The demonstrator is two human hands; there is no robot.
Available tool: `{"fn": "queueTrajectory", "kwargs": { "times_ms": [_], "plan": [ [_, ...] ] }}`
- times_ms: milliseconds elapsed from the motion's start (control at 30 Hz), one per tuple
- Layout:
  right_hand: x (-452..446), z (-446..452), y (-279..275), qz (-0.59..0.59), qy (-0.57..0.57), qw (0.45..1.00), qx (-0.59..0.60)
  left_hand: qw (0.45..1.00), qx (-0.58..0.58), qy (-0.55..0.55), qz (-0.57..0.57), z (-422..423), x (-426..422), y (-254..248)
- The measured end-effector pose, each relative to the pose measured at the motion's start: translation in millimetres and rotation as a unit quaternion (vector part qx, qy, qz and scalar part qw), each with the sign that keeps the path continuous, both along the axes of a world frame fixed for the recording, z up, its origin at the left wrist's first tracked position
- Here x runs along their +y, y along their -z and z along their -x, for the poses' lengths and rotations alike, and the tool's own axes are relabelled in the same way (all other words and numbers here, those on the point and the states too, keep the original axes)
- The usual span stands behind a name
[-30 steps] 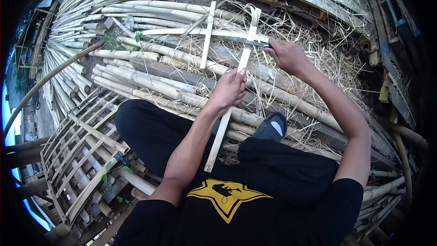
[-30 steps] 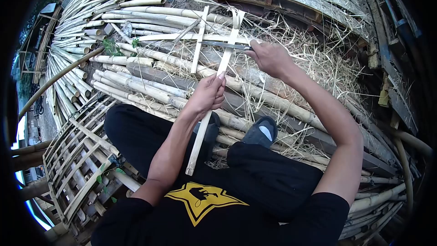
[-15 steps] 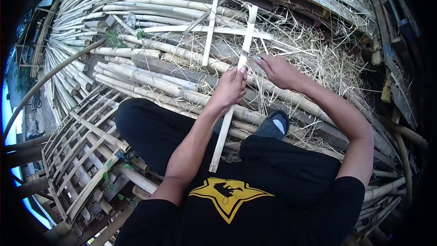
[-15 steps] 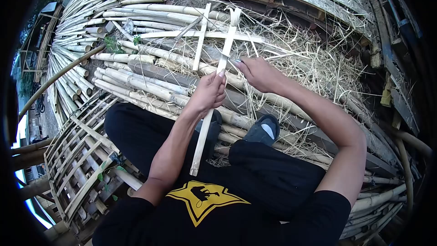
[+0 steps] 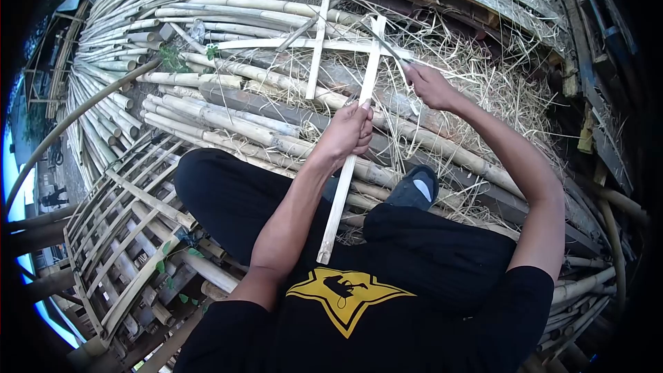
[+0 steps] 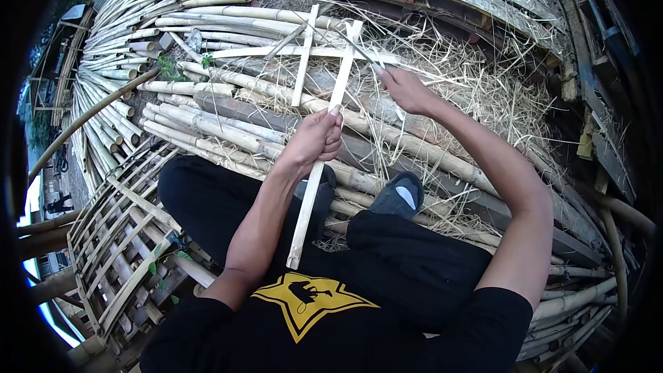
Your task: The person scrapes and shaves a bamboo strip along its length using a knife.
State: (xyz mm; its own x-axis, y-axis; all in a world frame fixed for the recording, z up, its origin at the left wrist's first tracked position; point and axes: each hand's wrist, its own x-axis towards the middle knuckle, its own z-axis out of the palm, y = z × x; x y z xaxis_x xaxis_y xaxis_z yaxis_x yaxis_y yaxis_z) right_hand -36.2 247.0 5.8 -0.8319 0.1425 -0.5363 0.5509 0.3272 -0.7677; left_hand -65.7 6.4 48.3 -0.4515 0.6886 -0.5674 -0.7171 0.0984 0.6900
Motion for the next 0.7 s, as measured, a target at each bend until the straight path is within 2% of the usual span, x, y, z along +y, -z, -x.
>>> {"fn": "queueTrajectory", "kwargs": {
  "times_ms": [33,67,100,133,200,267,333,367,400,467,500,533,600,633,667,700],
  "plan": [
    [-7,-4,-13,-0.153,-0.044,0.983,0.088,1.000,-0.007,0.003,0.008,1,0,0],
    [-11,-10,-22,-0.299,-0.085,0.935,0.171,1.000,-0.018,0.003,0.004,4,-2,8],
    [-10,-12,-25,-0.309,-0.104,0.930,0.171,1.000,-0.001,0.018,0.013,4,-1,11],
    [-14,-15,-29,-0.287,-0.090,0.927,0.224,0.999,0.015,0.032,0.022,3,1,13],
    [-11,-15,-16,-0.282,-0.150,0.886,0.334,0.993,0.022,0.111,0.032,4,3,10],
    [-13,-13,-5,-0.287,-0.189,0.892,0.294,0.988,0.013,0.155,0.012,2,4,10],
    [-18,-9,4,-0.308,-0.243,0.879,0.273,0.990,0.002,0.142,0.011,4,4,5],
    [-20,-11,8,-0.293,-0.226,0.888,0.272,0.991,-0.008,0.130,0.009,6,4,3],
    [-21,-11,12,-0.292,-0.223,0.889,0.273,0.989,-0.056,0.126,-0.051,10,3,4],
    [-22,-8,21,-0.250,-0.192,0.916,0.250,0.989,-0.062,0.056,-0.118,14,-2,0],
    [-25,-8,15,-0.232,-0.176,0.928,0.232,0.994,-0.015,0.031,-0.107,17,-5,1],
    [-27,-7,20,-0.232,-0.173,0.929,0.231,0.996,0.075,-0.034,-0.038,16,-8,1],
    [-30,-2,28,-0.170,-0.138,0.959,0.182,0.955,0.231,-0.181,0.032,17,-8,-3],
    [-33,-4,26,-0.160,-0.142,0.959,0.186,0.938,0.249,-0.243,-0.001,12,-9,-11],
    [-36,-3,29,-0.159,-0.141,0.959,0.186,0.903,0.349,-0.246,-0.048,10,-8,-16],
    [-41,-3,35,-0.147,-0.142,0.964,0.168,0.862,0.453,-0.222,-0.048,9,-5,-26]
  ]
}}
